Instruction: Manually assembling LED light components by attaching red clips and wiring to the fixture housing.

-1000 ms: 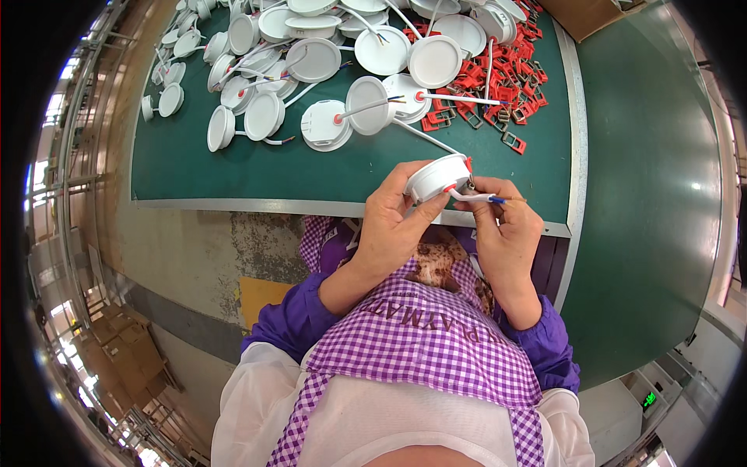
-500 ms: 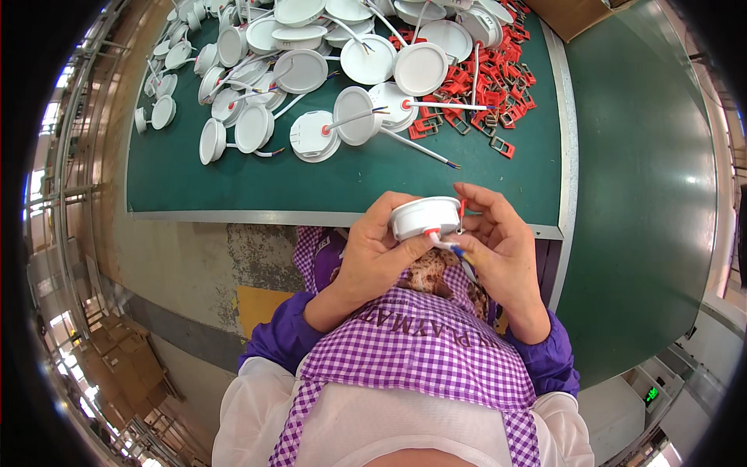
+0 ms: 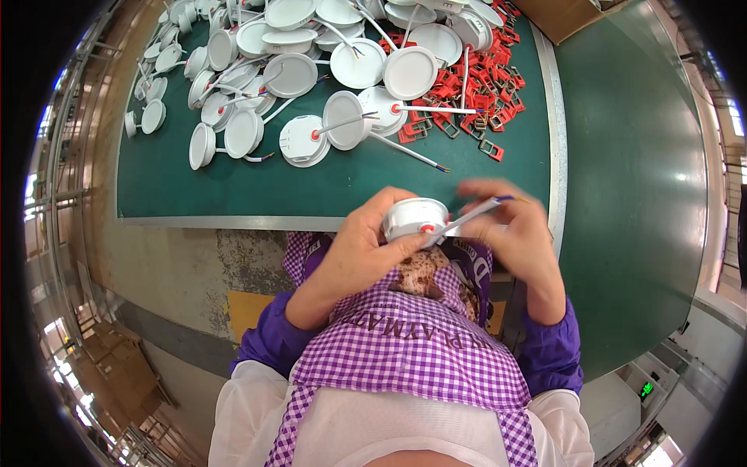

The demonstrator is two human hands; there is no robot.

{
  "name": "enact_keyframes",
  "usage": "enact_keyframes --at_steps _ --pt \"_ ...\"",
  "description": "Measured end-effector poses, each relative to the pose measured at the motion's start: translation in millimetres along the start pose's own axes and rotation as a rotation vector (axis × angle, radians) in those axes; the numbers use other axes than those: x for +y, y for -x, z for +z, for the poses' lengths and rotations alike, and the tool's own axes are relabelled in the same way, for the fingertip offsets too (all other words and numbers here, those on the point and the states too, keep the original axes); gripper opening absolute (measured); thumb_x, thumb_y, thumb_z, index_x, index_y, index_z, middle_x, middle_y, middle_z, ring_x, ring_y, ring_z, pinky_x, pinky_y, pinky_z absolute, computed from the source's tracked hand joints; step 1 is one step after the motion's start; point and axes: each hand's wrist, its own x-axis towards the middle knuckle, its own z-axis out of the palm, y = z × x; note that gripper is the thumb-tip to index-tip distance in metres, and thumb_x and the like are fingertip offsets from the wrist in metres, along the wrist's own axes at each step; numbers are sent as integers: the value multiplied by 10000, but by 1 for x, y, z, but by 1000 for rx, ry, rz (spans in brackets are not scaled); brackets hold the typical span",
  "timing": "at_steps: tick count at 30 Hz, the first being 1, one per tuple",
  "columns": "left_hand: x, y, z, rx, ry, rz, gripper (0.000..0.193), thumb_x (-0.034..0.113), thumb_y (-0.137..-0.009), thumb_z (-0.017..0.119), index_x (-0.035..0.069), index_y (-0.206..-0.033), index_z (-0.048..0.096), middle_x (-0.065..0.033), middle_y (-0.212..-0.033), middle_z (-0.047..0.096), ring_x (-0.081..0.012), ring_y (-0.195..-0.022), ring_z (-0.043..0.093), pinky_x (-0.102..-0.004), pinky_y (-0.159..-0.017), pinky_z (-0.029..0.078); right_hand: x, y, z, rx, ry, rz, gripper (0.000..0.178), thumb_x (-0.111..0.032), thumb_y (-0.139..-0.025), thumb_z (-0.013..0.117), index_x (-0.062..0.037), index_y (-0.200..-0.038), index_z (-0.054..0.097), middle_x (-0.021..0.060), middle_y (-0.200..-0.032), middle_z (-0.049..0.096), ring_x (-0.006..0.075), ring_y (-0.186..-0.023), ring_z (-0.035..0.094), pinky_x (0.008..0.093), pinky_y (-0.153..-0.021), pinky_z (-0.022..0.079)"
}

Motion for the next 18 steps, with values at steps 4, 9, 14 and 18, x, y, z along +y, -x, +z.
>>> enact_keyframes --at_steps 4,9,14,18 --pt "17 -1 -11 96 -203 15 407 -4 -824 682 13 -1204 539 -59 -1063 645 -115 -968 615 -261 -864 490 19 -49 -19 429 478 -152 267 -106 -798 738 7 -1028 662 143 -920 655 257 -735 612 353 -669 490" --pt "18 5 -28 84 -332 249 347 11 -800 695 26 -1130 587 -84 -1052 674 -163 -950 658 -297 -835 516 31 -71 -20 319 656 -195 201 -58 -794 705 -3 -973 633 156 -952 632 365 -843 625 436 -732 483" --pt "-6 -2 -22 64 746 58 414 57 -836 668 -8 -1209 500 -221 -1138 627 -337 -1034 659 -543 -925 536 25 -61 -18 248 666 -127 147 -26 -802 681 -2 -931 614 161 -916 620 374 -831 623 453 -727 482" --pt "-1 -8 -4 6 924 -206 465 29 -882 633 11 -1298 427 -200 -1212 590 -333 -1068 647 -526 -856 578 20 -45 -17 293 571 -177 141 4 -835 668 9 -971 631 139 -868 654 270 -742 660 348 -656 510"
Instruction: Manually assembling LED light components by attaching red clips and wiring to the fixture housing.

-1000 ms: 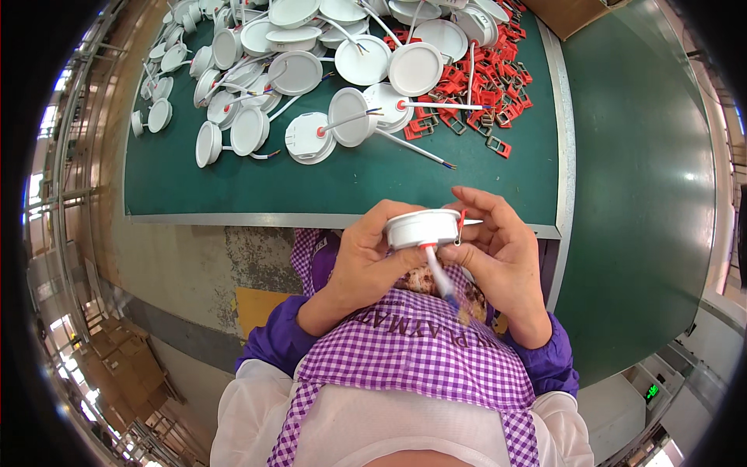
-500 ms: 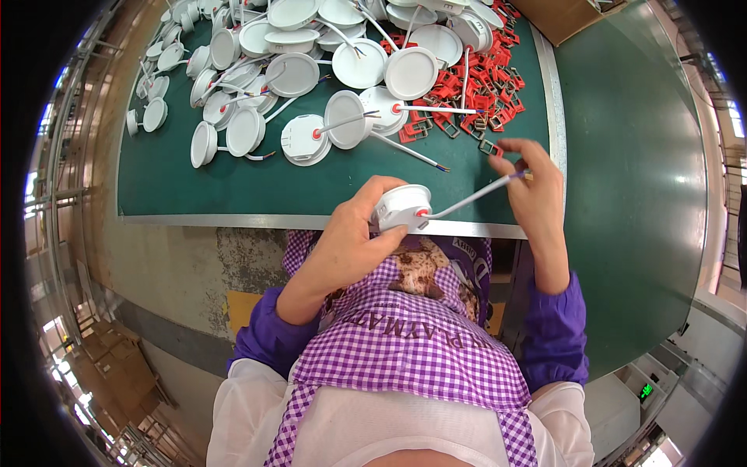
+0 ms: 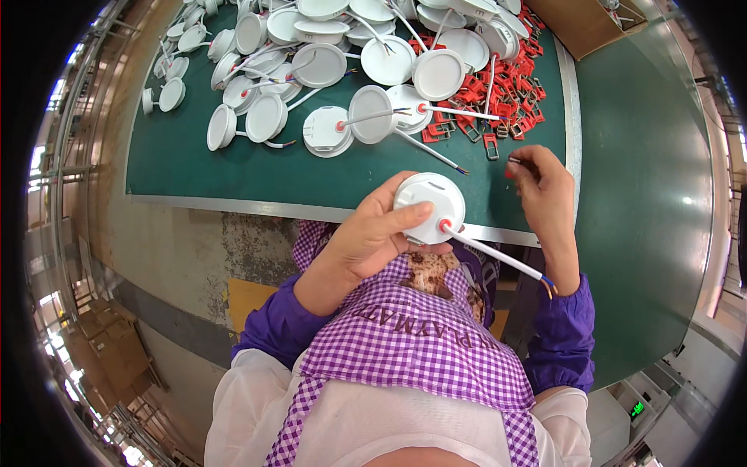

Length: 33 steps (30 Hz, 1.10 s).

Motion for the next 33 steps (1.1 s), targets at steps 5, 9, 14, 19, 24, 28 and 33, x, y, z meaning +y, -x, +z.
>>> enact_keyframes --at_steps 5,9,14,19,24,28,33 --pt "-5 -9 4 19 -467 80 442 16 -871 669 16 -1272 483 -95 -1130 634 -176 -997 656 -346 -809 579 -31 16 -2 -10 -683 152 94 -2 -891 659 31 -978 646 59 -855 691 110 -771 654 254 -678 525" --pt "-11 -14 4 63 -740 238 371 33 -857 709 18 -1195 557 -40 -1044 651 -98 -930 632 -252 -780 537 -40 31 7 6 -522 9 94 11 -848 692 19 -936 661 79 -864 674 137 -731 650 266 -665 519" --pt "-17 -15 2 75 -836 365 331 45 -857 705 14 -1162 581 -51 -999 660 -103 -890 629 -274 -765 529 -48 46 10 9 -368 -85 123 12 -835 697 16 -953 664 113 -871 663 193 -722 667 290 -657 526" --pt "-17 -11 12 109 -915 390 314 47 -865 703 9 -1155 590 -48 -1017 658 -95 -926 622 -269 -801 519 -59 53 10 10 -323 -49 130 -10 -856 690 17 -982 669 125 -892 670 210 -744 681 297 -661 533" --pt "-18 -9 14 144 -1084 434 329 55 -856 708 14 -1157 584 -47 -992 654 -103 -933 616 -276 -797 512 -50 57 17 63 -345 -64 123 -31 -877 682 12 -990 666 134 -900 684 218 -752 690 300 -666 537" --pt "-19 -9 15 199 -1116 433 333 62 -853 713 17 -1156 582 -50 -994 651 -102 -927 615 -279 -795 511 -54 58 17 51 -307 -65 135 -33 -869 695 18 -987 652 143 -900 687 219 -769 698 304 -670 539" --pt "-19 -9 12 120 -1022 455 332 72 -856 715 20 -1156 584 -44 -998 648 -99 -916 617 -275 -777 514 -52 63 23 80 -357 -31 204 -22 -843 719 30 -1014 620 150 -912 683 221 -819 705 311 -689 542"
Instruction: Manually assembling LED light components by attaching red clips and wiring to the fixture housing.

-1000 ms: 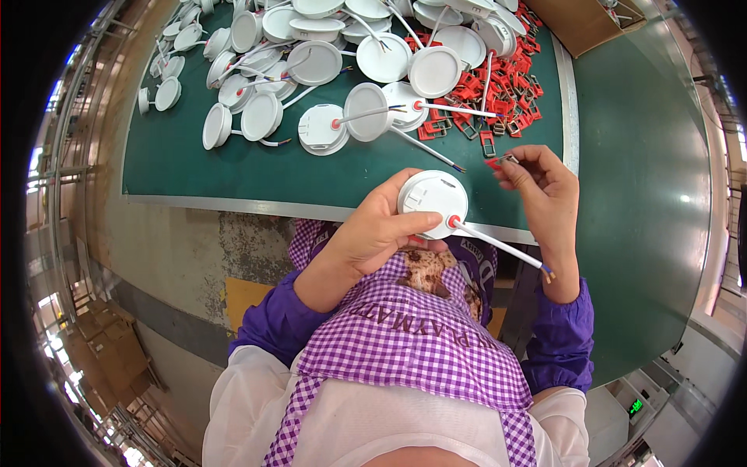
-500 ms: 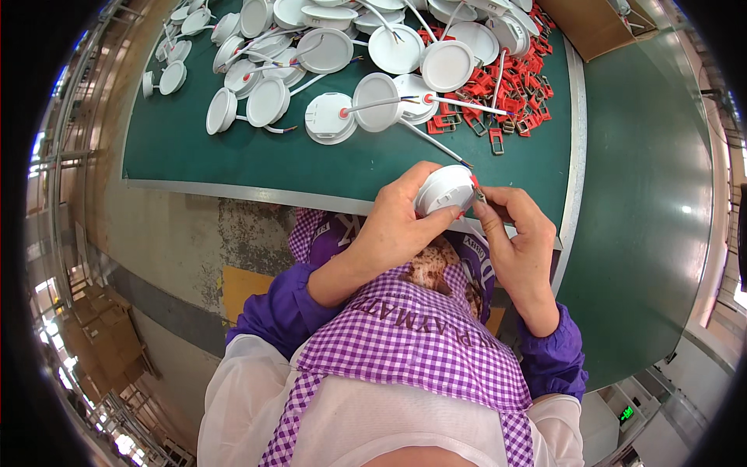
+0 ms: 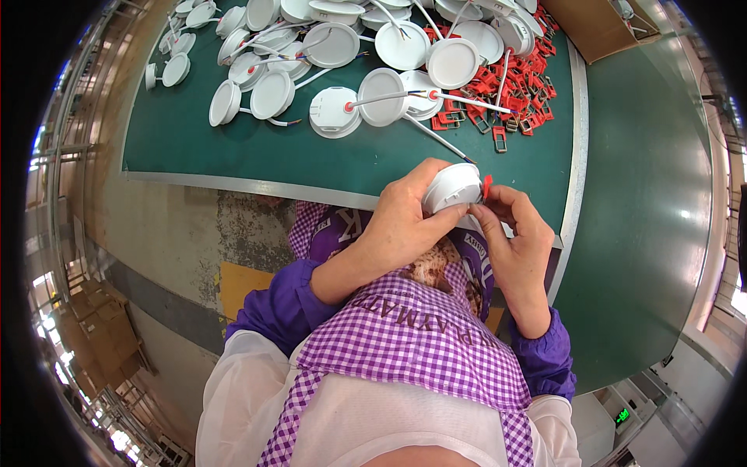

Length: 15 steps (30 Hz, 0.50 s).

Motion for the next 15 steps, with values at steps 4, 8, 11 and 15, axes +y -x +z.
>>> enact_keyframes --at_steps 4,8,11,15 --pt "3 1 -2 11 7 3 328 73 -857 715 18 -1153 584 -44 -998 646 -100 -910 618 -272 -774 515 0 0 -2 -26 54 -62 214 -7 -830 721 18 -1020 624 146 -946 682 228 -824 702 309 -694 544" --pt "0 0 -1 6 5 -9 335 71 -858 714 15 -1160 581 -48 -997 645 -101 -913 618 -272 -776 517 1 -1 1 22 101 -145 227 12 -825 713 3 -1036 629 146 -972 679 240 -817 692 314 -690 543" --pt "0 -1 0 6 10 -7 340 68 -858 712 15 -1167 581 -51 -999 648 -100 -919 619 -272 -778 518 3 -1 2 70 139 -187 217 18 -828 706 3 -1034 636 147 -971 679 244 -808 687 319 -681 542" --pt "1 0 4 10 -30 -11 337 62 -859 708 15 -1169 584 -59 -1008 658 -104 -924 625 -274 -784 520 11 -5 -2 133 195 -167 184 22 -829 702 7 -1004 652 144 -955 683 243 -803 685 319 -670 539"
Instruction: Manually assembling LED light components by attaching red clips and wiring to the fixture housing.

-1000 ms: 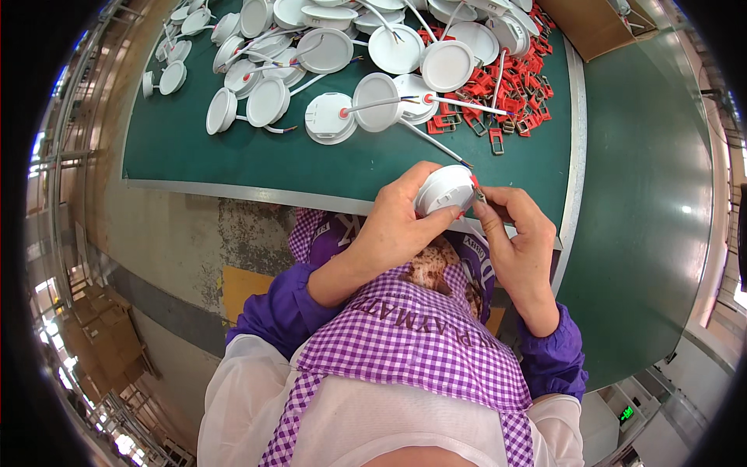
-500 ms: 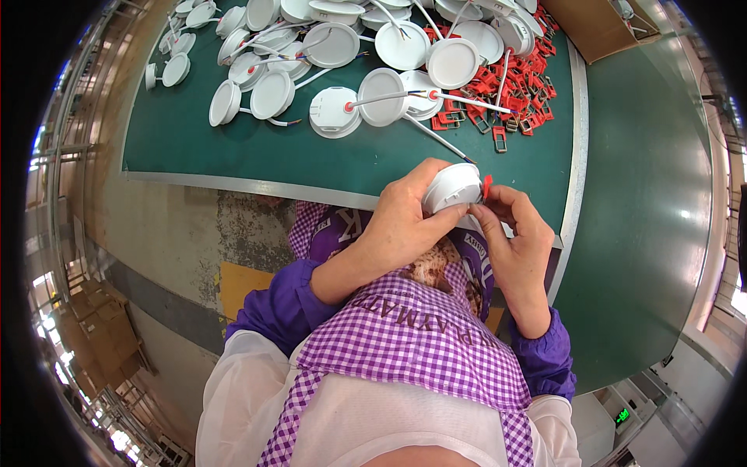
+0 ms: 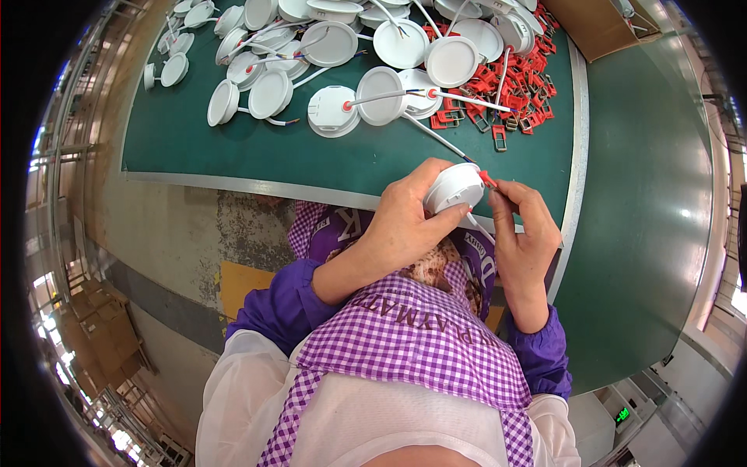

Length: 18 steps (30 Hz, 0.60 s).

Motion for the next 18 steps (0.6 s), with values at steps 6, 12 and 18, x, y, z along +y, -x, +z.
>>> enact_keyframes --at_steps 6,12,18 --pt "-3 0 2 40 -135 76 341 66 -854 708 22 -1167 583 -85 -984 670 -133 -905 643 -289 -777 521 -7 1 -2 -90 -85 62 191 9 -824 710 -5 -1010 668 134 -941 693 236 -782 686 312 -668 539" --pt "-3 1 4 83 -155 138 345 90 -830 700 36 -1145 572 -188 -965 660 -341 -852 681 -395 -718 538 -6 4 -5 -73 -35 12 196 31 -826 694 -6 -1018 671 140 -947 698 228 -756 687 308 -653 539" --pt "-4 1 3 70 -285 177 329 79 -840 701 31 -1146 591 -135 -957 663 -230 -857 676 -327 -732 525 -11 3 -2 -70 -47 57 179 74 -821 681 24 -993 681 113 -858 693 168 -751 684 270 -657 528"
